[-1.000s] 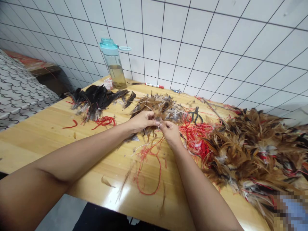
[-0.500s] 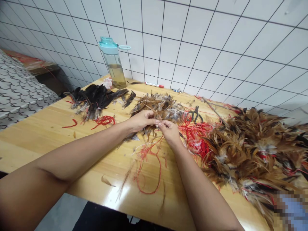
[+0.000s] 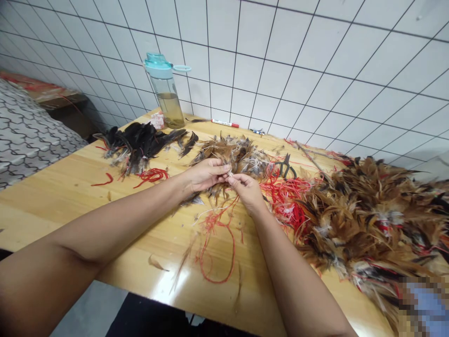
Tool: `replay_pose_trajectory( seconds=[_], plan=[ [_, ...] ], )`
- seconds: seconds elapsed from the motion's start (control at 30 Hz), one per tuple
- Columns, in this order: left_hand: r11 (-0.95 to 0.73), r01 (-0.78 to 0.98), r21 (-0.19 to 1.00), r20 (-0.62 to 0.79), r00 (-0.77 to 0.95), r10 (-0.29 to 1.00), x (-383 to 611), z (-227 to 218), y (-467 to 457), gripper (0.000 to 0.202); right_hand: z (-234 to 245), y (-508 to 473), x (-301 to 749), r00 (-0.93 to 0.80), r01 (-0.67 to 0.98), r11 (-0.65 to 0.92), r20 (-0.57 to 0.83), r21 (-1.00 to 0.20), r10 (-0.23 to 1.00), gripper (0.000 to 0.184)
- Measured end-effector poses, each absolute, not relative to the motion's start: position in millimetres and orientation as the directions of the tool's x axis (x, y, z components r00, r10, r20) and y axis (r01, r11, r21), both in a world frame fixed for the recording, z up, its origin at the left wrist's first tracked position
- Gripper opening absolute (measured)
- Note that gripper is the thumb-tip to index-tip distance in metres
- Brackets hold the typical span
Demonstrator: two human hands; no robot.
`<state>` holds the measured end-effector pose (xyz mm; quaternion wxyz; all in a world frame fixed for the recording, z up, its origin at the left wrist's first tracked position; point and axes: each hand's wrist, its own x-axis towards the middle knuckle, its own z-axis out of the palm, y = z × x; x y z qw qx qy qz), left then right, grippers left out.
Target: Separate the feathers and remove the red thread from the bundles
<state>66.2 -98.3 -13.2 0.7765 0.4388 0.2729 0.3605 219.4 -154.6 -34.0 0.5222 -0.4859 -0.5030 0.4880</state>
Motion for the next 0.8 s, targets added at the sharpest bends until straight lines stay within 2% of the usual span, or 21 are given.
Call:
replay_pose_trajectory(
  seconds=[0.2, 0.47, 0.63, 0.8],
  plan=[
    [0.360, -0.299, 0.884, -0.112, 0.612, 0.783, 65.2, -11.2, -98.6, 0.029, -32.7, -154.6, 222.3, 0.014, -0.007, 0.053, 0.052, -0.999, 0.999, 0.039],
    [0.381, -0.275, 0.883, -0.132, 0.633, 0.763, 66.8, -10.2, -103.3, 0.033, -37.0, -153.1, 220.6, 0.018, -0.011, 0.094, 0.094, -0.996, 0.995, 0.033],
    [0.356, -0.304, 0.884, -0.092, 0.633, 0.769, 68.1, -15.9, -102.6, 0.036, -38.2, -153.6, 219.4, -0.046, 0.034, 0.119, 0.117, -0.992, 0.992, 0.032],
    [0.353, -0.296, 0.888, -0.084, 0.649, 0.756, 68.5, -17.8, -102.2, 0.038, -37.1, -154.5, 217.8, -0.052, 0.002, 0.144, 0.144, -0.990, 0.988, 0.030]
  ],
)
